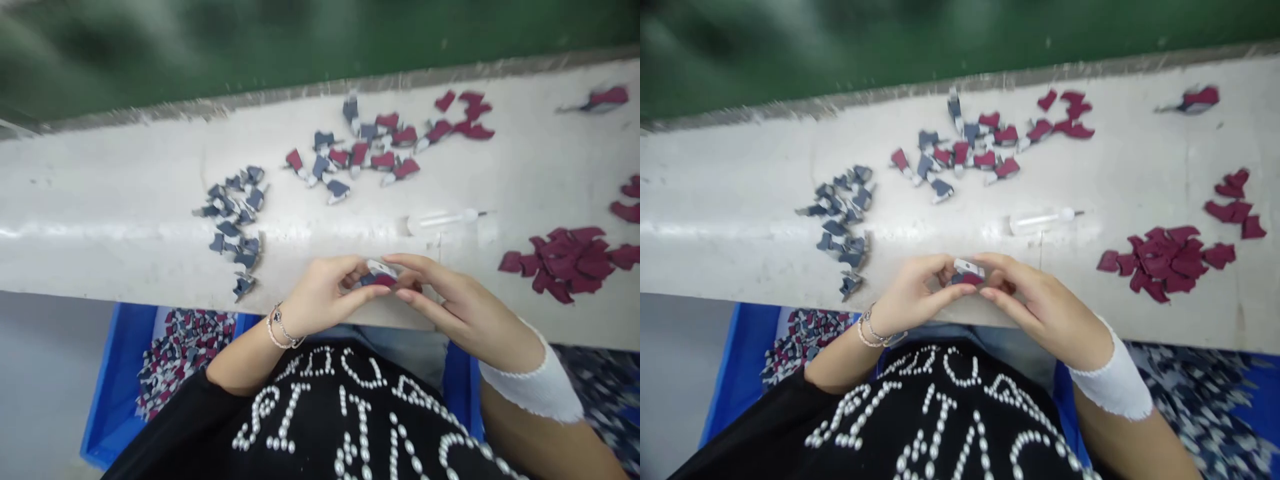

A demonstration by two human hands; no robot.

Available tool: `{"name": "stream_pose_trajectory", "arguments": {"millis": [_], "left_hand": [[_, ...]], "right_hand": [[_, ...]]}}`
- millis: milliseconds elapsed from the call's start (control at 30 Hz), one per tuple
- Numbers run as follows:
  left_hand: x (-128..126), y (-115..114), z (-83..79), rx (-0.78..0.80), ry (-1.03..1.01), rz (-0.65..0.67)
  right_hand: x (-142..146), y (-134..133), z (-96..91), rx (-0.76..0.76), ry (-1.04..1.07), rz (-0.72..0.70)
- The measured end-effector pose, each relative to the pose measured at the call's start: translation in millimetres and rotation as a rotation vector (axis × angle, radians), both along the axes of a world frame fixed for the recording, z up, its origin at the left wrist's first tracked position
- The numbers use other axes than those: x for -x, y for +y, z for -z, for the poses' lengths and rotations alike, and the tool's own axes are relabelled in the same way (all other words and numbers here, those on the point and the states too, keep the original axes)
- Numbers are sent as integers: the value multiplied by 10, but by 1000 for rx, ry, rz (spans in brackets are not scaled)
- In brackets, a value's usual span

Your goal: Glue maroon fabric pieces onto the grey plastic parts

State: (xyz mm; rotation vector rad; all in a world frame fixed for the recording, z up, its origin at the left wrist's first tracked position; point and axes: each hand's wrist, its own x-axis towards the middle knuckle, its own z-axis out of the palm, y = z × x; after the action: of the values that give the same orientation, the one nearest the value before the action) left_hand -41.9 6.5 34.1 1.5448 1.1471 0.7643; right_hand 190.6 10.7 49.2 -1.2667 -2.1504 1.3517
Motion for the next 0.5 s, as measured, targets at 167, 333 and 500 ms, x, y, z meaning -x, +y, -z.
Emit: {"name": "stream_pose_trajectory", "arguments": {"millis": [167, 333, 500], "left_hand": [[172, 577, 58, 162, 14, -243], [204, 929, -36, 0, 67, -306], [150, 842, -113, -35, 82, -288]], "right_hand": [[-227, 363, 195, 32, -359, 266], [-211, 557, 260, -39, -400, 327], [-151, 573, 285, -101, -378, 319]]}}
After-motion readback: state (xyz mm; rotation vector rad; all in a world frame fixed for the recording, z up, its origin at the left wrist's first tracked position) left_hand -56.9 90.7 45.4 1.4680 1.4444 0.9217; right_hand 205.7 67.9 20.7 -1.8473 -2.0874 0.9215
